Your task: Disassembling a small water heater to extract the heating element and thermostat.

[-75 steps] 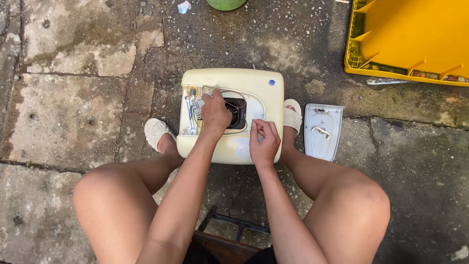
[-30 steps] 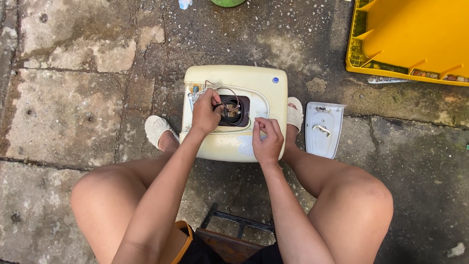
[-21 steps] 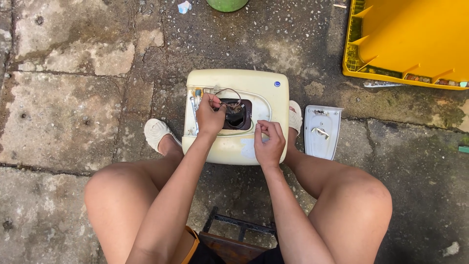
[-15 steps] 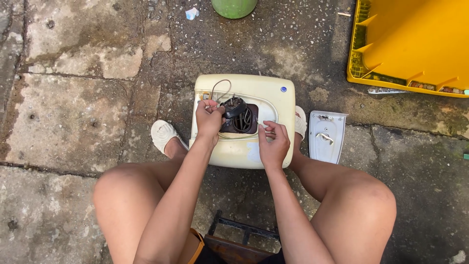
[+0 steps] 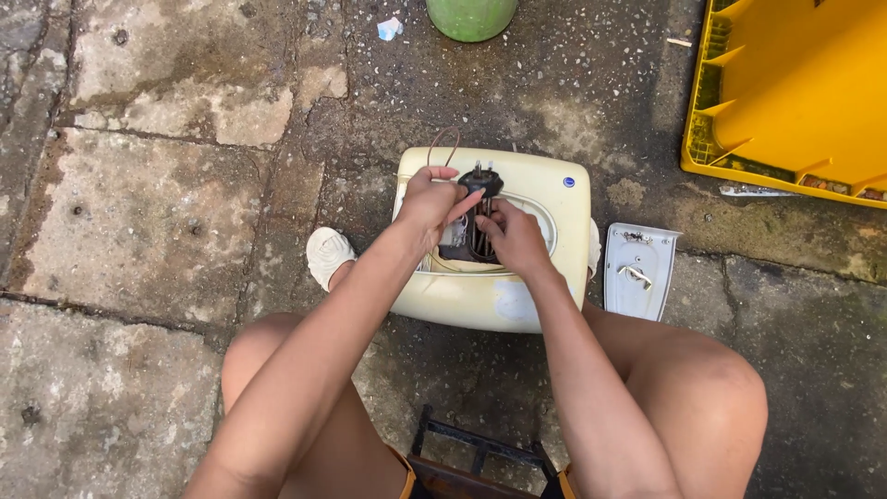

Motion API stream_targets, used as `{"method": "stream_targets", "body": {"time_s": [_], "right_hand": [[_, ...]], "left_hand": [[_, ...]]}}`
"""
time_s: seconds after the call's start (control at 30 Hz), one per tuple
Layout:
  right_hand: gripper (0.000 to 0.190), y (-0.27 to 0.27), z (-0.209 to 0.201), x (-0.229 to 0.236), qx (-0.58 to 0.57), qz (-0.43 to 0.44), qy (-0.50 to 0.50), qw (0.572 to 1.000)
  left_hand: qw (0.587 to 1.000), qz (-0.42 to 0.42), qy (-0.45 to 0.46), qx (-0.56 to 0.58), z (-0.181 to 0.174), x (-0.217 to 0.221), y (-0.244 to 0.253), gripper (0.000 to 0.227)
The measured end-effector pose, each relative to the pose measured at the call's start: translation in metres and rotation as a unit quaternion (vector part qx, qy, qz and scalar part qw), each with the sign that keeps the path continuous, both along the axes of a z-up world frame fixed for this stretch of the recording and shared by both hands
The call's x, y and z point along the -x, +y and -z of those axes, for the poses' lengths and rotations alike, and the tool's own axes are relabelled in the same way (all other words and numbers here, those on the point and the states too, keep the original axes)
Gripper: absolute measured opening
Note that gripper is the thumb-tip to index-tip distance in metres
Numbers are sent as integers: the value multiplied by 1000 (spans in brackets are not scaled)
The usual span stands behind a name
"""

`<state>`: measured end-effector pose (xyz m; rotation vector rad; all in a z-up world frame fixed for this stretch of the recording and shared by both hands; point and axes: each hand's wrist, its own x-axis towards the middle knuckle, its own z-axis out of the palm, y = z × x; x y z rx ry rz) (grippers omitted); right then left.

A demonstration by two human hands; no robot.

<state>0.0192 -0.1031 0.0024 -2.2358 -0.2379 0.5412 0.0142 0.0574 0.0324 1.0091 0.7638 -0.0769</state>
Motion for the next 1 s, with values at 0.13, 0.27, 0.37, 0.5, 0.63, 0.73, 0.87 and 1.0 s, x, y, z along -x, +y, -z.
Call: {"method": "stream_targets", "body": {"time_s": [0.13,0.27,0.37,0.5,0.63,0.73,0.87,1.0], "right_hand": [[32,6,-5,-21,19,-21,-2,1000],[27,15,-14,-40,60,-61,6,996],[30,20,-5,-56,-15,-37,74,996],[22,19,-51,-41,-162,11,197,967],[27,10,-111,-31,-109,-74,142,981],[38,0,-159,-17,-28,-134,20,990],[21,-26,-176,-8,30,-140,-150,978],[14,-50,-153,-2,18,-136,-304,943]], "left_hand": [[999,14,-21,32,-18,-23,10,37],[996,-20,-57,61,-7,-59,10,38],[993,-45,-87,69,3,-86,17,38],[989,-33,-84,113,-16,-86,27,37],[993,3,-104,60,-98,-22,26,46],[989,40,-141,-1,-122,16,18,50],[964,44,-256,-56,-135,53,2,32],[942,100,-315,-59,-135,74,5,34]]}}
